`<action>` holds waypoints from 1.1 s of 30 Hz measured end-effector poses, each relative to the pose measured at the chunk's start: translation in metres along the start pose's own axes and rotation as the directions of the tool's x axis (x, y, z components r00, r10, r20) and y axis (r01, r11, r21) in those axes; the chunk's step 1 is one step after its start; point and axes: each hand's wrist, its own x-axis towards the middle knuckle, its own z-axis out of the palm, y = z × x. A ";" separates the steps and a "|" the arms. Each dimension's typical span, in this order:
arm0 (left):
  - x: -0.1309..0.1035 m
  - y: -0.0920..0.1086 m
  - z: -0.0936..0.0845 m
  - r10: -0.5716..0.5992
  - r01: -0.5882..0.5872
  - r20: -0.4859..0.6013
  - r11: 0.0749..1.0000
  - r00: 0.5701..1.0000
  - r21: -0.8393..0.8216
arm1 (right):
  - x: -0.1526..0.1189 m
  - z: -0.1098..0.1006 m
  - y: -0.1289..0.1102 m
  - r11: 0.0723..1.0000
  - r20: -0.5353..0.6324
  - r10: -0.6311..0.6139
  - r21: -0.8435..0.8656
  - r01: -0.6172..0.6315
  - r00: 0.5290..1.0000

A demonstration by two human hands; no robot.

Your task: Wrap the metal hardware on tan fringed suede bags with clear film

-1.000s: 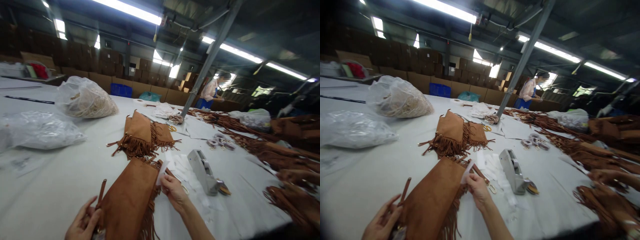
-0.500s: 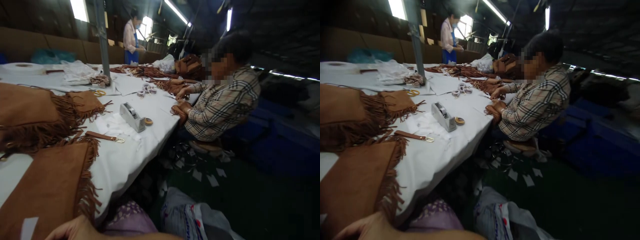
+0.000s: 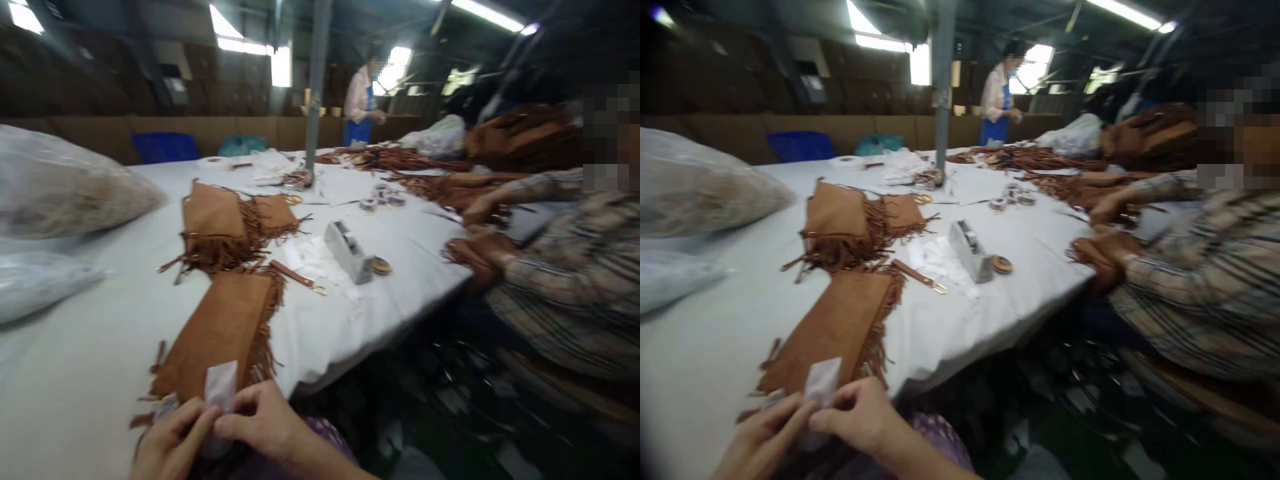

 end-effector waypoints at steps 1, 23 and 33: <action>-0.001 0.009 0.001 -0.017 0.017 0.008 0.999 1.000 -0.037 | 0.002 0.000 -0.004 0.999 0.011 -0.023 -0.036 0.023 1.000; 0.093 -0.052 -0.076 -0.361 0.138 -0.269 0.788 0.893 -0.600 | 0.123 0.042 -0.043 0.987 -0.114 -0.160 0.007 0.162 0.980; 0.084 -0.055 -0.079 -0.318 0.079 -0.161 0.625 0.934 -0.777 | 0.154 0.059 -0.042 0.964 -0.205 -0.259 -0.120 0.238 0.944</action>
